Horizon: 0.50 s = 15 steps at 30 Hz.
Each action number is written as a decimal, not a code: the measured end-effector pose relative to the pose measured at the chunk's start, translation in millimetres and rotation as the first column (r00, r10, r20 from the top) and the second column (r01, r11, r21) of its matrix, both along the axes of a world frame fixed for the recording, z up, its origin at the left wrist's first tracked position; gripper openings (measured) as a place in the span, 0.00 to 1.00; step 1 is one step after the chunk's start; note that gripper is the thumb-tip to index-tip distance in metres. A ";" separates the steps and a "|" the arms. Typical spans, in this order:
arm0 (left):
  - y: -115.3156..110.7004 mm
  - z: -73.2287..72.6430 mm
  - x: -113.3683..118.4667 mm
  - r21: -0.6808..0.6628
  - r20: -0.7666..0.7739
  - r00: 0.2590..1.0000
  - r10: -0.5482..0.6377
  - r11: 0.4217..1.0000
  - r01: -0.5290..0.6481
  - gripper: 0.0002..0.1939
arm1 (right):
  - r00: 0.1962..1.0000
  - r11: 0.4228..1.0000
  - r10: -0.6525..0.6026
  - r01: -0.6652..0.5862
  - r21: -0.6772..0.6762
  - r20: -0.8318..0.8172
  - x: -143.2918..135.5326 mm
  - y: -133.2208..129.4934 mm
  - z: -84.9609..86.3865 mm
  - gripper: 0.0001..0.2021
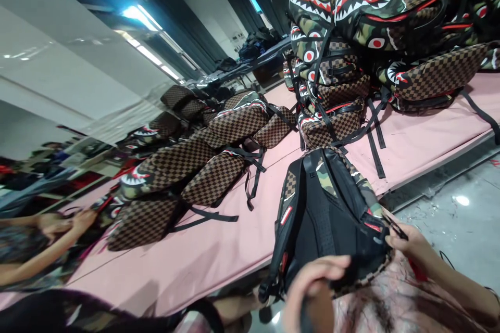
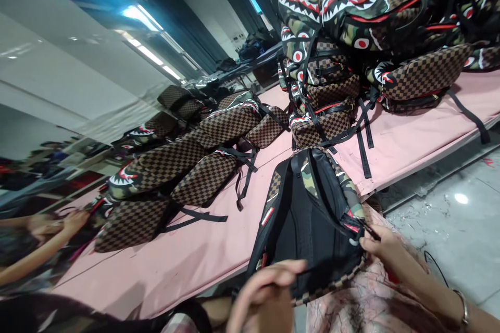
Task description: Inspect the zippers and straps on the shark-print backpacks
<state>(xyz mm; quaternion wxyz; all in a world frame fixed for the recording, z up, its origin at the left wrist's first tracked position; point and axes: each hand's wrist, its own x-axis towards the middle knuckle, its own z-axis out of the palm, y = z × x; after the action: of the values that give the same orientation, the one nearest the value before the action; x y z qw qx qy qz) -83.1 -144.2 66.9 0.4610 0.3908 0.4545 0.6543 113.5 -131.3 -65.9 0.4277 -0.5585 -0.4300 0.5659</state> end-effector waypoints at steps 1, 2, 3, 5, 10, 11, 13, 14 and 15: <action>3.3 8.7 -10.5 0.030 0.074 0.987 0.144 0.989 -0.147 0.10 | 0.999 1.000 -0.018 0.017 0.002 0.033 4.4 -2.5 -3.0 0.15; 7.3 15.5 -19.0 0.042 0.114 0.966 0.231 0.971 -0.237 0.09 | 0.998 1.000 -0.012 0.012 0.003 0.058 9.0 -5.3 -5.4 0.15; 11.6 19.8 -24.4 0.033 0.145 0.949 0.280 0.957 -0.287 0.09 | 0.996 1.000 0.015 -0.016 0.011 0.086 13.3 -8.4 -7.0 0.15; 19.3 18.9 -24.6 -0.088 0.161 0.967 0.195 0.979 -0.183 0.10 | 0.981 0.993 0.087 -0.099 0.061 0.173 20.6 -14.8 -6.5 0.14; 22.3 -24.1 13.7 -0.430 0.259 0.904 -0.339 0.798 0.422 0.15 | 0.945 0.974 0.007 -0.081 0.212 0.328 32.0 -22.8 21.4 0.11; 20.7 -32.8 21.7 -0.448 0.259 0.890 -0.374 0.770 0.454 0.15 | 0.942 0.966 -0.011 -0.078 0.248 0.336 32.7 -22.2 29.4 0.11; 17.1 -44.2 33.4 -0.474 0.233 0.888 -0.397 0.751 0.460 0.16 | 0.938 0.947 0.014 -0.123 0.296 0.346 31.6 -19.4 43.1 0.10; 15.7 -46.7 37.0 -0.480 0.210 0.893 -0.398 0.754 0.449 0.16 | 0.935 0.939 0.040 -0.156 0.308 0.352 29.8 -17.5 48.0 0.10; 14.7 -47.5 39.3 -0.480 0.182 0.900 -0.395 0.764 0.432 0.16 | 0.931 0.930 0.072 -0.192 0.313 0.359 27.3 -15.4 51.4 0.10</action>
<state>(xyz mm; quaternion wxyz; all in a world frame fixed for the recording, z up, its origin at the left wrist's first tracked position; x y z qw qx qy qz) -43.9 -129.6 19.4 0.6958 0.3225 0.4970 0.4061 140.8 -146.7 -14.4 0.3976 -0.5344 -0.6265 0.4048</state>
